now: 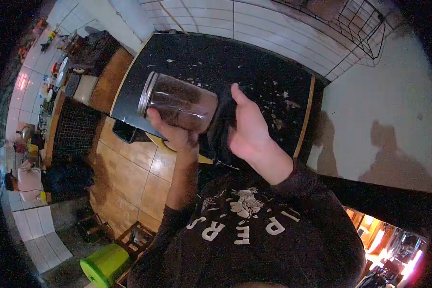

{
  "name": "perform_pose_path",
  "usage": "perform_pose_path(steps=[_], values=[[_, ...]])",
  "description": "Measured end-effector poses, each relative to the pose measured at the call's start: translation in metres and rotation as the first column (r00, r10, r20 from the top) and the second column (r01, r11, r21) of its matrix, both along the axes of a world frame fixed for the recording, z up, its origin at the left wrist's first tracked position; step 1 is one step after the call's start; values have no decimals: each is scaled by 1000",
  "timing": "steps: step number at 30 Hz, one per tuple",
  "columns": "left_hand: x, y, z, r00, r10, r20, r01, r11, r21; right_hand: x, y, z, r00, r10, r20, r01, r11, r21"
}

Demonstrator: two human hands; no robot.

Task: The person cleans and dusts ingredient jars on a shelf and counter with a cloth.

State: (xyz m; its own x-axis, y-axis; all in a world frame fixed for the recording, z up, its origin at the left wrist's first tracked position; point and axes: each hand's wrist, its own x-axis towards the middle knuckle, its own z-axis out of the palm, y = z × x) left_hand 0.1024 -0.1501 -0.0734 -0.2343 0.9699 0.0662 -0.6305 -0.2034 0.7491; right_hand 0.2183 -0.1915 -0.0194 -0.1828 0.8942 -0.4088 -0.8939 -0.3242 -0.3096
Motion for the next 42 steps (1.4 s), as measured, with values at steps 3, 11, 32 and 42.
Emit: perform_pose_path(steps=[3, 11, 32, 42], values=[[-1, -10, 12, 1000, 15, -3, -15, 1000, 14, -5, 11, -10, 997, -70, -26, 70, 998, 2], [-13, 37, 19, 999, 48, 9, -48, 996, 75, 15, -18, 4, 992, -124, 6, 123, 985, -118], [13, 37, -4, 922, -319, 220, 333, 942, -30, 17, -25, -54, 24, -868, 496, -643, 367, 673], [53, -25, 52, 897, -269, 349, 320, 942, -96, 33, -3, 2, 772, -528, 354, 372, 827, 422]])
